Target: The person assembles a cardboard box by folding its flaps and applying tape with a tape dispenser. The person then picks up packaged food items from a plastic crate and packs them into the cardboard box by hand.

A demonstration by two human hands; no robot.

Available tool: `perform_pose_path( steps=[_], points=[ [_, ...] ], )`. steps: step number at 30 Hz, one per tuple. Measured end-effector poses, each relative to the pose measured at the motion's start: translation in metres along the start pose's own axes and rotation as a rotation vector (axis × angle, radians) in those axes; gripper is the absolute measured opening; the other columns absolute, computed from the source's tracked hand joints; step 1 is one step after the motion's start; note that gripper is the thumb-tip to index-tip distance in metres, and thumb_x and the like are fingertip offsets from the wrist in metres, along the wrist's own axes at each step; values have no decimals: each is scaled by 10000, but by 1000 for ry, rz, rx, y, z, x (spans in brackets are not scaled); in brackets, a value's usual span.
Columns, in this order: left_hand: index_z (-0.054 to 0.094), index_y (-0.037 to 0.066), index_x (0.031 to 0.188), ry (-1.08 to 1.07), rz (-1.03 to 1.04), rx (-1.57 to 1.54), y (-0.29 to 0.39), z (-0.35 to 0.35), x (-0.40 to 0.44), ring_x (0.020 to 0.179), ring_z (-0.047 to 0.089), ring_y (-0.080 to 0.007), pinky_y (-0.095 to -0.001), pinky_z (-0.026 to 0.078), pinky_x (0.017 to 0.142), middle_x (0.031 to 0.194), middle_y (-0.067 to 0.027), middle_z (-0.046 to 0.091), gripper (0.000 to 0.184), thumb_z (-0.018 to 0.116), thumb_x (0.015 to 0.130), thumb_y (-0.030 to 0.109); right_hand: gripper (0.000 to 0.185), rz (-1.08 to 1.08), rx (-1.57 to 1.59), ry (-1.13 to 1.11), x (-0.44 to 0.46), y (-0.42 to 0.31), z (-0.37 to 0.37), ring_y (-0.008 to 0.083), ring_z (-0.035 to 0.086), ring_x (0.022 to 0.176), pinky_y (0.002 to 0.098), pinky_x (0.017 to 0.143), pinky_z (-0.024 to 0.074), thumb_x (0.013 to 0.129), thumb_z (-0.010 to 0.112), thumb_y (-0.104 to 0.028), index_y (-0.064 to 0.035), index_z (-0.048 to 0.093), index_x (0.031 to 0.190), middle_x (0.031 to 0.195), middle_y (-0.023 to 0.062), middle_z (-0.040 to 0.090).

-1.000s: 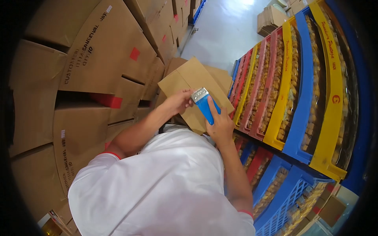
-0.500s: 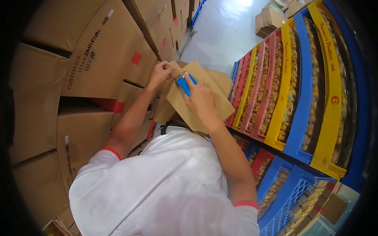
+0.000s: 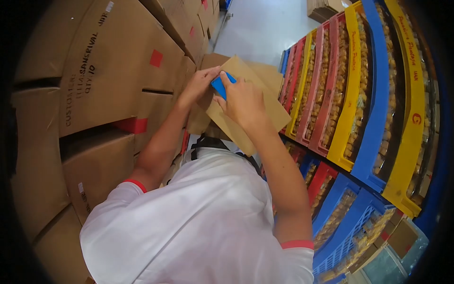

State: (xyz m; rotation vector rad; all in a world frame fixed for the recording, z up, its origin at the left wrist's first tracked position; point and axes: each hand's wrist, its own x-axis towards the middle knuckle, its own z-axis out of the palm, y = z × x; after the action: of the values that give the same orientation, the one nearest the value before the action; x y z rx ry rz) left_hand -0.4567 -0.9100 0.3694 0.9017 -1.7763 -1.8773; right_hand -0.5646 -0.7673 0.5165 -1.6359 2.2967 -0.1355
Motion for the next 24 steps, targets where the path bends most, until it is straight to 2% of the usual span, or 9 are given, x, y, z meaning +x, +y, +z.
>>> perform_pose_path(
  steps=[6, 8, 9, 12, 16, 19, 21, 23, 24],
  points=[
    [694, -37, 945, -41, -78, 228, -11, -10, 11, 770, 615, -222, -397, 474, 748, 785, -153, 667, 552, 504, 1043, 472, 578, -20, -74, -55, 13, -5, -4, 387, 699, 866, 488, 747, 574, 884, 702, -312, -145, 570, 1421, 973, 201, 701],
    [691, -49, 989, -1, -138, 437, -5, -7, 10, 775, 544, -118, -332, 475, 744, 807, -67, 677, 533, 532, 1053, 455, 580, -18, -81, -54, -3, 2, -2, 383, 700, 860, 487, 746, 574, 877, 704, -297, -143, 571, 1420, 947, 192, 702],
    [722, 10, 1010, 64, -29, 456, -3, 1, 6, 930, 657, -453, -490, 498, 809, 992, -242, 711, 501, 461, 1050, 436, 582, -24, -95, -45, -12, 9, -3, 380, 700, 854, 485, 745, 574, 869, 706, -282, -141, 572, 1418, 921, 183, 704],
    [718, 30, 1064, 186, 124, 748, 17, 17, -9, 986, 649, -465, -519, 506, 859, 1032, -244, 703, 472, 421, 1068, 397, 591, -131, -86, 93, -81, 46, 5, 380, 700, 840, 488, 731, 573, 862, 712, -266, -166, 566, 1426, 943, 191, 699],
    [715, 44, 1077, 196, 214, 710, 11, 20, -4, 958, 647, -474, -542, 503, 865, 1002, -235, 706, 448, 405, 1077, 367, 722, 139, -187, -269, -183, 76, -23, 381, 689, 805, 486, 685, 567, 835, 743, -259, -248, 474, 1505, 994, 193, 644],
    [650, 22, 1269, 100, 105, 745, 32, 28, -16, 1180, 601, -446, -531, 473, 994, 1244, -251, 660, 453, 433, 1069, 365, 795, 105, -162, -169, -231, 104, 4, 371, 676, 795, 469, 670, 558, 811, 772, -238, -258, 439, 1532, 948, 164, 598],
    [410, 28, 1532, 287, 564, 1265, 12, 39, -23, 1468, 367, -414, -544, 304, 1187, 1573, -251, 402, 660, 536, 1017, 420, 812, 97, -92, -76, -246, 121, 36, 364, 670, 799, 466, 671, 553, 805, 780, -229, -261, 433, 1539, 944, 158, 579],
    [215, -33, 1595, -141, 444, 1187, 20, 77, -67, 1566, 153, -385, -580, 113, 1252, 1684, -230, 175, 889, 600, 965, 462, 829, 95, -1, 15, -251, 133, 59, 352, 654, 819, 464, 684, 544, 803, 786, -221, -263, 428, 1549, 923, 152, 540],
    [250, -41, 1584, -279, 567, 1140, 19, 95, -92, 1562, 174, -378, -553, 107, 1260, 1664, -250, 221, 917, 614, 941, 501, 829, 100, 7, 28, -253, 136, 63, 352, 654, 819, 464, 684, 544, 803, 786, -221, -263, 428, 1549, 923, 152, 540]
  ],
)
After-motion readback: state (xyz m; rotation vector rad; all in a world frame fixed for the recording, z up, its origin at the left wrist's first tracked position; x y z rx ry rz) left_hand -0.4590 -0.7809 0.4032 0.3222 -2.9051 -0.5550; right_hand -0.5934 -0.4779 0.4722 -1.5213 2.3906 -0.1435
